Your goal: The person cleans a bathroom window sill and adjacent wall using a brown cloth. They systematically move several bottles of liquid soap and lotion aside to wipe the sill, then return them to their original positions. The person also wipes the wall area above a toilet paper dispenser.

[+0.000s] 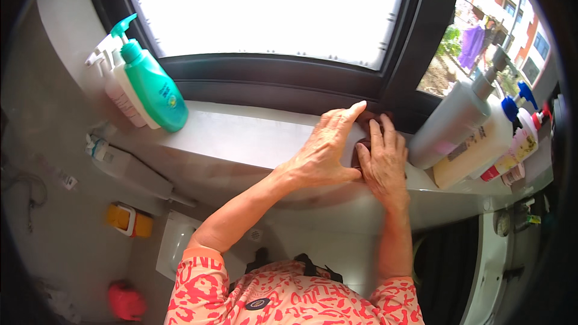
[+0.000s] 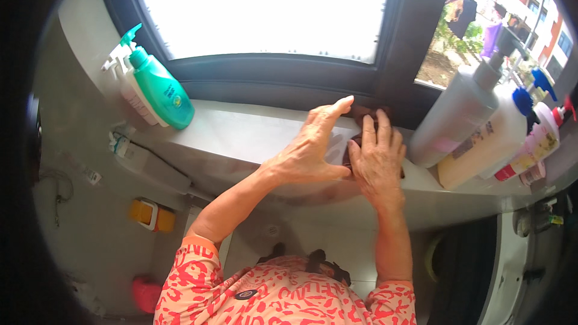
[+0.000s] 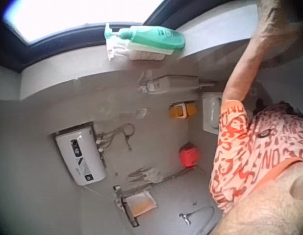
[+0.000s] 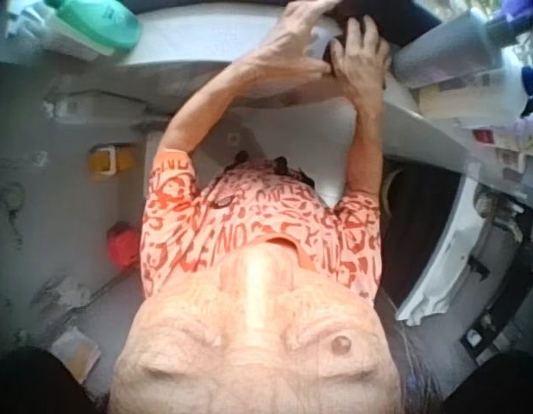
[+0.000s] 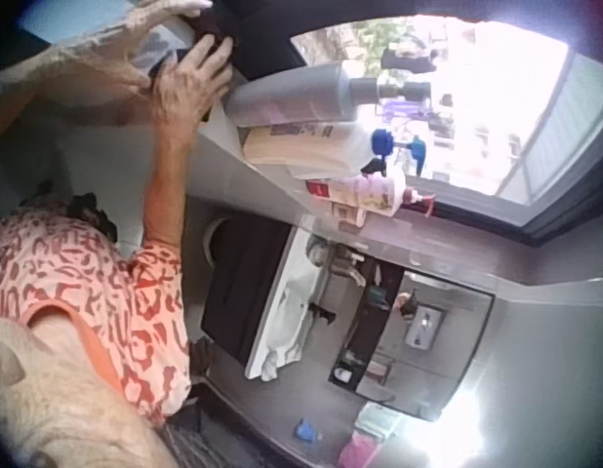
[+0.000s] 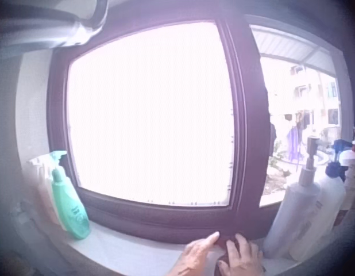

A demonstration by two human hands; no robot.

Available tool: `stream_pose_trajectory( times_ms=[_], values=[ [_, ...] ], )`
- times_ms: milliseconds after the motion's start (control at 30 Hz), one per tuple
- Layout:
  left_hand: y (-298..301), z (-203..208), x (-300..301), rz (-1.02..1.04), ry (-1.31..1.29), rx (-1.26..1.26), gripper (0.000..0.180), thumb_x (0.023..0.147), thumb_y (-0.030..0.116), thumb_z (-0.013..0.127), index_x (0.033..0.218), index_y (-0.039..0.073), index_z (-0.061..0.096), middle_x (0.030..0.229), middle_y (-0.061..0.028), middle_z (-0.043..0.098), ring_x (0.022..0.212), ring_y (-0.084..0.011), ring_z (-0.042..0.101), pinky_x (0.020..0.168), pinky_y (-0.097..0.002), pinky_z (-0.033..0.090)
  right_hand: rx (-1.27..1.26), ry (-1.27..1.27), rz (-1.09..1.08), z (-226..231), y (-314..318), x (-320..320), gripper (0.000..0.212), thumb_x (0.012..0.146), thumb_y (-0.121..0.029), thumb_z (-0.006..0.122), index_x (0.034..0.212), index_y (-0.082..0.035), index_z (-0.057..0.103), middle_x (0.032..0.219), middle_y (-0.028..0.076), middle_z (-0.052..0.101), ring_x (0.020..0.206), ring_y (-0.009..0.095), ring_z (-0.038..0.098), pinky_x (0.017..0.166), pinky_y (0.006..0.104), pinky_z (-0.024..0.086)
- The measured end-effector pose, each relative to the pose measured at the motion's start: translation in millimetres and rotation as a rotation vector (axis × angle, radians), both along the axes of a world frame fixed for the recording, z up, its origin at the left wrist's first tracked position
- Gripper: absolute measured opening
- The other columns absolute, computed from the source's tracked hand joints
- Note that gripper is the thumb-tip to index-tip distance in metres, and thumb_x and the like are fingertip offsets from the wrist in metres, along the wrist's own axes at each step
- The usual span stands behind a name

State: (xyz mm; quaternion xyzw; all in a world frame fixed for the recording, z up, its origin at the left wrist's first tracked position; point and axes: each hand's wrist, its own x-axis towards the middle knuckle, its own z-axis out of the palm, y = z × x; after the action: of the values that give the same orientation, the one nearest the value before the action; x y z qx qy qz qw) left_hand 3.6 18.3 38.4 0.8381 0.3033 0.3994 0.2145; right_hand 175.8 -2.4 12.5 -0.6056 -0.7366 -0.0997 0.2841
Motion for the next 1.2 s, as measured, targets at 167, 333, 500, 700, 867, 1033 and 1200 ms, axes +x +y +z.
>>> stream_pose_trajectory(
  times_ms=[167, 333, 500, 700, 867, 1033, 1200],
  values=[
    [-30, -41, -75, 0.353, 0.066, 0.417, 0.063, 0.068, 0.008, 0.079, 0.126, 0.006, 0.052, 0.127, -0.0155, 0.05, 0.116, -0.0315, 0.047, 0.096, -0.042, 0.041, -0.094, -0.081, -0.062, 1, 3, -7, 0.054, 0.086, -0.032, 0.063, 0.13, -0.004, 0.048, 0.13, 0.021, 0.041, 0.115, 0.036, 0.043, 0.096, 0.0491, 0.038],
    [-59, -62, -140, 0.738, -0.037, 0.508, 0.062, 0.072, 0.007, 0.076, 0.125, 0.001, 0.046, 0.126, -0.0173, 0.047, 0.113, -0.0296, 0.045, 0.095, -0.0393, 0.039, -0.123, -0.167, -0.007, 1, 2, -55, 0.057, 0.089, -0.033, 0.059, 0.132, 0.0, 0.043, 0.132, 0.025, 0.038, 0.117, 0.038, 0.041, 0.097, 0.0496, 0.036],
    [-48, -64, -202, 0.982, -0.331, 0.419, 0.072, 0.078, 0.008, 0.072, 0.137, 0.001, 0.031, 0.137, -0.0164, 0.031, 0.123, -0.0284, 0.037, 0.098, -0.0423, 0.037, -0.141, -0.145, 0.089, 7, 8, -119, 0.058, 0.09, -0.034, 0.056, 0.133, 0.002, 0.041, 0.134, 0.024, 0.037, 0.118, 0.037, 0.041, 0.095, 0.0491, 0.037],
    [-30, -42, -229, 1.026, -0.308, 0.415, 0.072, 0.084, 0.012, 0.069, 0.142, 0.002, 0.028, 0.137, -0.0157, 0.033, 0.123, -0.0285, 0.039, 0.098, -0.0445, 0.037, -0.074, -0.135, 0.212, -1, 25, -211, 0.054, 0.089, -0.035, 0.054, 0.125, 0.005, 0.048, 0.132, 0.023, 0.04, 0.115, 0.035, 0.044, 0.088, 0.0464, 0.041],
    [-18, -35, -229, 1.017, -0.318, 0.364, 0.07, 0.086, 0.013, 0.069, 0.143, 0.003, 0.03, 0.136, -0.0163, 0.034, 0.118, -0.0292, 0.043, 0.097, -0.0424, 0.039, -0.006, -0.057, 0.429, -2, 44, -281, 0.048, 0.087, -0.027, 0.054, 0.117, 0.01, 0.054, 0.13, 0.023, 0.044, 0.109, 0.035, 0.048, 0.084, 0.0451, 0.042],
    [-9, -31, -226, 1.044, -0.405, 0.337, 0.074, 0.082, 0.005, 0.071, 0.142, 0.001, 0.027, 0.133, -0.02, 0.036, 0.123, -0.0353, 0.039, 0.1, -0.0476, 0.036, -0.017, -0.05, 0.722, 4, 38, -265, 0.035, 0.079, -0.011, 0.054, 0.11, 0.004, 0.058, 0.12, 0.017, 0.051, 0.102, 0.034, 0.052, 0.087, 0.0451, 0.044],
    [2, -35, -226, 1.14, -0.319, 0.427, 0.07, 0.083, 0.009, 0.073, 0.14, 0.003, 0.032, 0.131, -0.0169, 0.036, 0.121, -0.0316, 0.04, 0.099, -0.0447, 0.039, 0.036, 0.151, 0.368, -2, 34, -215, 0.033, 0.079, -0.004, 0.055, 0.111, 0.004, 0.058, 0.112, 0.021, 0.052, 0.1, 0.037, 0.052, 0.089, 0.0445, 0.045]
  ],
)
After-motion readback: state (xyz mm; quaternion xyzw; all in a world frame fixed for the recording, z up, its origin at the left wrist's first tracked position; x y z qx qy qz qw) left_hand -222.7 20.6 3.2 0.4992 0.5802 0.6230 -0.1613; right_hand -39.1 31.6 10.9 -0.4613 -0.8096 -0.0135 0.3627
